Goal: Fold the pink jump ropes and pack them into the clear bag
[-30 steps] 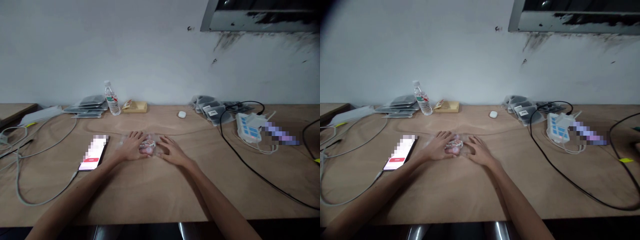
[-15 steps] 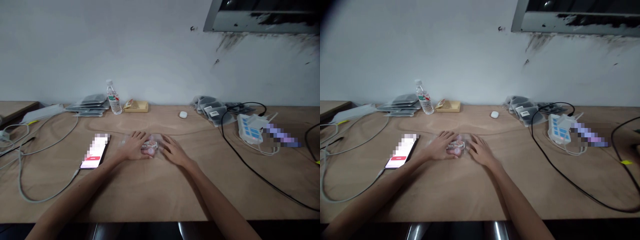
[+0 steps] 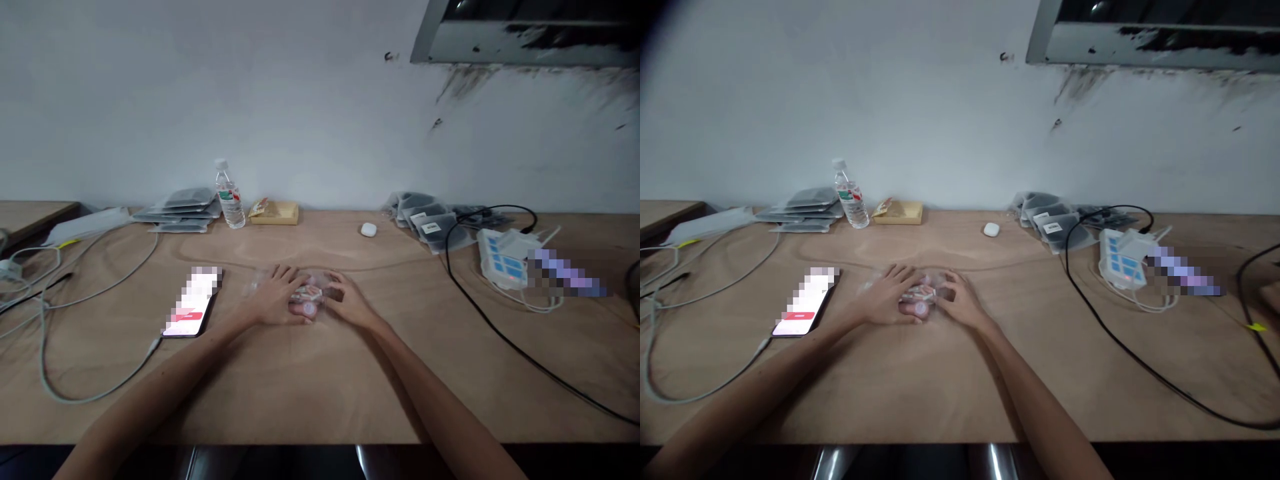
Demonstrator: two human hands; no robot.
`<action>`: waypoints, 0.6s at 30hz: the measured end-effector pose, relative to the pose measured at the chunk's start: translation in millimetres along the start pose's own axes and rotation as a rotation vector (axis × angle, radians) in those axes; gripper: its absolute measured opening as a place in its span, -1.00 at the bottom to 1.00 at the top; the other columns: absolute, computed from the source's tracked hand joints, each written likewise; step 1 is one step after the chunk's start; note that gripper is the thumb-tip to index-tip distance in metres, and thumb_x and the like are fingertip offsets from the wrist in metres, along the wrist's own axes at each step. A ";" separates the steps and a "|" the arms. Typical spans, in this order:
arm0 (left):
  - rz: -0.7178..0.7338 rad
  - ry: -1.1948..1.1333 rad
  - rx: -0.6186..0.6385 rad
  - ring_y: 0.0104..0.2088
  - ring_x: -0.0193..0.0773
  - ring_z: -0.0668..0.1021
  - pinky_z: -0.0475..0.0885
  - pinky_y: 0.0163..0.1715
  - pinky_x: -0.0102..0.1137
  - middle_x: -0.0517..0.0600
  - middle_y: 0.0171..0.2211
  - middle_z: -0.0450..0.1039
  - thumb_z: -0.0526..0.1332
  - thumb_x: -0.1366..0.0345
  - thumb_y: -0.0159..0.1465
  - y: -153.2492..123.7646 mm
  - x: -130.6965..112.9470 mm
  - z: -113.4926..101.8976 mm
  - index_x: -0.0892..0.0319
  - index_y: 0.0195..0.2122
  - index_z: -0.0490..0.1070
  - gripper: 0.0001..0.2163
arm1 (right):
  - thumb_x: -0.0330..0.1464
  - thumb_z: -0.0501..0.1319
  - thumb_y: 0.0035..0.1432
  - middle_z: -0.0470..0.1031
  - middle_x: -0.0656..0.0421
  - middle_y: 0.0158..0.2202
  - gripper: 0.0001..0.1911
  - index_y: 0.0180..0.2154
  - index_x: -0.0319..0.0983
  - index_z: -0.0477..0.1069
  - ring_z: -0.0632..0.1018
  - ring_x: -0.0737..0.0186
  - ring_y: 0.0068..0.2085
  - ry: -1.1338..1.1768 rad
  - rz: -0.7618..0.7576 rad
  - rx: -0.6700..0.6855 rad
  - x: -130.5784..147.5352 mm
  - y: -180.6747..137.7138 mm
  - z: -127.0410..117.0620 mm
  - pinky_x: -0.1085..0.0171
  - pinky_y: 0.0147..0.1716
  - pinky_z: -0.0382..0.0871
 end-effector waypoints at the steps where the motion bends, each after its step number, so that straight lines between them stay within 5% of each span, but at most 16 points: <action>1: -0.004 0.000 0.002 0.18 0.13 0.33 0.17 0.21 0.01 0.16 0.19 0.29 0.36 -0.20 0.09 0.2 -1.0 -0.5 0.06 0.26 0.25 -0.22 | -0.07 0.32 0.19 0.40 -0.05 0.20 -0.68 -0.22 -0.17 0.61 0.40 -0.11 0.23 0.006 -0.005 0.011 -0.4 0.3 -0.3 -0.13 0.23 0.25; 10: 0.011 0.003 0.010 0.26 0.14 0.28 0.13 0.25 0.02 0.15 0.25 0.27 0.33 -0.27 0.09 -0.4 12.7 2.0 0.01 0.33 0.18 -0.15 | -0.14 0.29 0.22 0.46 -0.01 0.13 -0.77 -0.28 -0.16 0.57 0.38 -0.09 0.22 -0.001 -0.014 0.038 -3.7 -0.6 -13.7 -0.13 0.24 0.20; 18: -0.033 0.045 -0.011 0.22 0.15 0.33 0.18 0.23 0.00 0.20 0.24 0.28 0.29 -0.31 0.09 -2.7 34.7 -2.7 0.10 0.31 0.18 -0.12 | 0.06 0.23 0.19 0.52 0.01 0.00 -0.59 -0.31 -0.14 0.54 0.47 -0.04 0.11 0.096 0.064 -0.135 -29.1 -1.7 -37.8 -0.06 0.15 0.32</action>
Point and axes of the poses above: each hand's wrist, its own y-axis towards the middle knuckle, its own z-axis out of the palm, x = y × z, the point moved 3 cm from there along y, towards the middle knuckle
